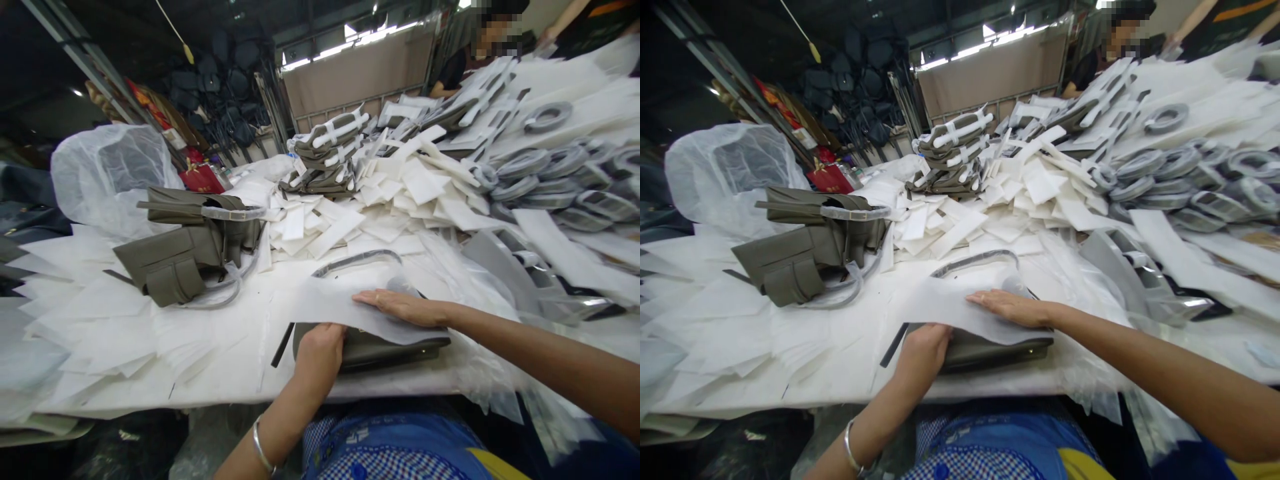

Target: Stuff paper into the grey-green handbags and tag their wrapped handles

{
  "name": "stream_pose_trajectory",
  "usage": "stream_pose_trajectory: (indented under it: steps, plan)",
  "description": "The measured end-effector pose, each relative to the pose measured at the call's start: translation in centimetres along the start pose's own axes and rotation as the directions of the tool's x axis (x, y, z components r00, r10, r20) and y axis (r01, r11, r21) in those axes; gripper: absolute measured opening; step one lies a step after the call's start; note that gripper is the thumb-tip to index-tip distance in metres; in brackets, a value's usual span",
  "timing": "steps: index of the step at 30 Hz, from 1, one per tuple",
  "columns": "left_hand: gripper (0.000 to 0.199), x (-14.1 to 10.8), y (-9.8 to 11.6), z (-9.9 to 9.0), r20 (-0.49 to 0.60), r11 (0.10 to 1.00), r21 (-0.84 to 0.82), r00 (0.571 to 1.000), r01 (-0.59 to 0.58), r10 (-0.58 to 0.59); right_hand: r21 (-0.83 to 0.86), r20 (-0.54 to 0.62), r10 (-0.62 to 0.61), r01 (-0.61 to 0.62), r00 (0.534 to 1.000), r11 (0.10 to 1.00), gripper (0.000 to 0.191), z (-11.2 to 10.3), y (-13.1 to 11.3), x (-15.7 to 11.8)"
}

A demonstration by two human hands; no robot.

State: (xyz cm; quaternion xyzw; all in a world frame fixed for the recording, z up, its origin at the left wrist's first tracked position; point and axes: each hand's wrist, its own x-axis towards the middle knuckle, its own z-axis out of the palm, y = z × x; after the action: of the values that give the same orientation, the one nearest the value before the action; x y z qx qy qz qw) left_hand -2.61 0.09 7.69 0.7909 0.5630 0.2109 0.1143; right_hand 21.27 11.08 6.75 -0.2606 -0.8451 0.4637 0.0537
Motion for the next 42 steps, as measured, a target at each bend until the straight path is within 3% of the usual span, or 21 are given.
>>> stream_pose_trajectory:
  steps: [3, 7, 13, 16, 21, 27, 30, 33, 37, 40, 42]
  plan:
    - [0.013, 2.1, -0.3, 0.2, 0.088, 0.999, -0.040, 0.996, 0.027, -0.024, -0.027, -0.046, 0.003, -0.004, 0.999, 1.000, 0.066, 0.6, 0.1, 0.1]
    - [0.019, 3.8, -0.1, 0.9, 0.184, 0.988, -0.147, 0.983, 0.043, -0.015, -0.068, -0.084, -0.017, 0.012, 0.996, 0.998, 0.070, 1.3, 0.3, 0.2]
    - [0.015, 4.8, -1.1, 0.8, 0.256, 0.944, -0.326, 0.955, -0.058, 0.147, -0.105, -0.096, -0.051, 0.041, 0.994, 0.994, 0.069, 1.3, 0.3, 0.1]
    - [0.013, 5.7, -2.1, 0.2, 0.308, 0.912, -0.389, 0.914, -0.131, 0.263, -0.104, -0.112, -0.055, 0.044, 0.992, 0.994, 0.068, 1.4, 0.4, 0.1]
    - [0.014, 7.6, -3.2, -0.4, 0.387, 0.855, -0.455, 0.811, -0.247, 0.440, -0.150, -0.112, -0.054, 0.037, 0.992, 0.988, 0.066, 1.6, 0.4, 0.0]
    - [0.026, 8.8, -3.5, -1.3, 0.446, 0.824, -0.456, 0.714, -0.337, 0.539, -0.150, -0.148, -0.086, 0.063, 0.985, 0.987, 0.059, 1.7, 0.2, -0.1]
    - [0.033, 9.2, -3.7, -1.4, 0.464, 0.822, -0.435, 0.690, -0.369, 0.555, -0.149, -0.161, -0.087, 0.063, 0.983, 0.987, 0.059, 1.9, 0.4, -0.1]
    - [0.039, 8.9, -3.7, -1.8, 0.457, 0.829, -0.400, 0.699, -0.391, 0.550, -0.158, -0.164, -0.079, 0.053, 0.983, 0.986, 0.062, 2.0, 0.5, -0.2]
    - [0.035, 6.8, -2.3, -4.2, 0.373, 0.845, -0.317, 0.762, -0.431, 0.529, -0.192, -0.151, -0.064, 0.034, 0.986, 0.981, 0.067, 2.2, 0.5, -0.5]
    - [0.022, 4.7, 0.1, -7.1, 0.160, 0.829, -0.311, 0.834, -0.464, 0.527, -0.257, -0.140, -0.095, 0.056, 0.986, 0.965, 0.069, 2.5, 0.5, -0.6]
    - [0.020, 4.0, 1.9, -8.4, -0.012, 0.823, -0.284, 0.861, -0.491, 0.509, -0.306, -0.150, -0.137, 0.086, 0.979, 0.948, 0.070, 2.8, 0.6, -0.7]
